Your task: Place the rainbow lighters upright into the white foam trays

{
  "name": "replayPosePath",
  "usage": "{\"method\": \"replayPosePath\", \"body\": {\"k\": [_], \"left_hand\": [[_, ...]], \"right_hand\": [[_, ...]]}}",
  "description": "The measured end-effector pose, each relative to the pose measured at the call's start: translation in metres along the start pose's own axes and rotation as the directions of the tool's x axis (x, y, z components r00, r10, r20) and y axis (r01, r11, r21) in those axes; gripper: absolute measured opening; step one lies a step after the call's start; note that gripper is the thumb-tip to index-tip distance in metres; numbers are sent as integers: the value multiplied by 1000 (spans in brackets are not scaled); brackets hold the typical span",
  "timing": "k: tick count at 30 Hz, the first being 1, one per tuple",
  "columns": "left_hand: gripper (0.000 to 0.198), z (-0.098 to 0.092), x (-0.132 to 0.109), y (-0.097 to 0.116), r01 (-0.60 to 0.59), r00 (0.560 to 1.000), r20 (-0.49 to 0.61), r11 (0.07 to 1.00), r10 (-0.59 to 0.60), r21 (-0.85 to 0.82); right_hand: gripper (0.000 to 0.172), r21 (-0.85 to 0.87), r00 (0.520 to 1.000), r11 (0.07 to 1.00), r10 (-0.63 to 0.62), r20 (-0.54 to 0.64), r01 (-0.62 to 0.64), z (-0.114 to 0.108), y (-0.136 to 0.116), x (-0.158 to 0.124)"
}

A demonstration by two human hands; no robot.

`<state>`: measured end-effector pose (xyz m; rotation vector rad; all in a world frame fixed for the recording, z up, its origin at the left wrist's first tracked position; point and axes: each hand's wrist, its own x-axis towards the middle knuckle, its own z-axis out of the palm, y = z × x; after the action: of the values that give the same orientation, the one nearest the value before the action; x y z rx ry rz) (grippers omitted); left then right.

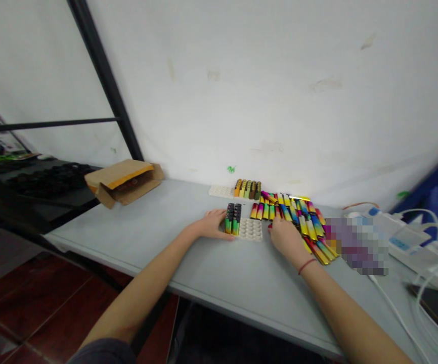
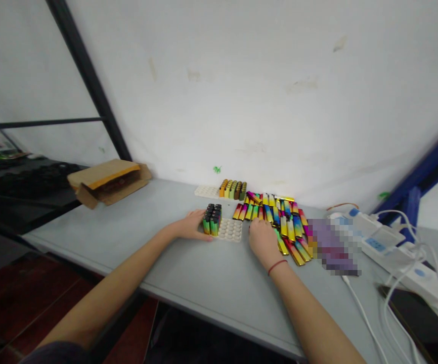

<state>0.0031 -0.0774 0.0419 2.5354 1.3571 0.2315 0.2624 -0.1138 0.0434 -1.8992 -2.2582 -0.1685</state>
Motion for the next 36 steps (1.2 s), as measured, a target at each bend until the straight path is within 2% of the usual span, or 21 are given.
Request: {"method": "replayPosePath", "body": {"k": [3, 5, 8, 10, 13, 15, 18, 21, 24, 29, 32, 36], "left_hand": [[90, 0, 0, 0, 0, 1000, -5, 1000, 0, 0], [89, 1, 0, -1, 8, 1000, -9, 1000, -8, -1], [89, 1, 0, 0, 9, 1000, -12, 1000, -9, -6], [89, 1, 0, 0, 2, 1000, -10, 1000, -2, -11], [89, 1, 0, 0, -3, 1000, -5, 1000, 3, -12], [90, 0, 0, 1, -3, 1000, -3, 1000, 3, -15], [89, -1, 0, 2, 5, 1000, -1, 1000, -6, -19], [88, -1, 0, 3, 16, 1000, 4, 1000, -15, -20], [86, -1, 0, 2, 12, 1000, -2, 1000, -12, -21], [89, 1, 0, -1, 9, 1000, -4, 1000, -9, -14], [90, 1, 0, -1, 14, 1000, -11, 1000, -14, -3], [91, -1, 0, 1, 27, 1000, 2, 1000, -27, 1]], "right_hand": [[20, 26, 998, 998, -50, -40, 51, 4, -2, 1], [21, 96, 993, 995, -16, -117, 27, 5, -4, 3], [22, 300, 978, 954, 72, -195, -10, 5, -5, 7], [22, 476, 966, 879, 126, -224, -4, 6, -5, 10], [27, 713, 944, 701, 227, -241, 14, 10, -5, 13], [36, 836, 947, 549, 263, -184, 10, 14, -7, 14], [44, 960, 972, 279, 228, -56, -10, 21, -11, 15], [44, 1000, 982, 29, 191, -9, 4, 22, -15, 16], [45, 990, 973, -139, 224, 47, -16, 18, -17, 17], [46, 932, 913, -283, 272, 304, -227, 13, -17, 20], [42, 923, 904, -305, 280, 322, -235, 11, -16, 20], [38, 926, 895, -292, 304, 327, -240, 11, -17, 19]]}}
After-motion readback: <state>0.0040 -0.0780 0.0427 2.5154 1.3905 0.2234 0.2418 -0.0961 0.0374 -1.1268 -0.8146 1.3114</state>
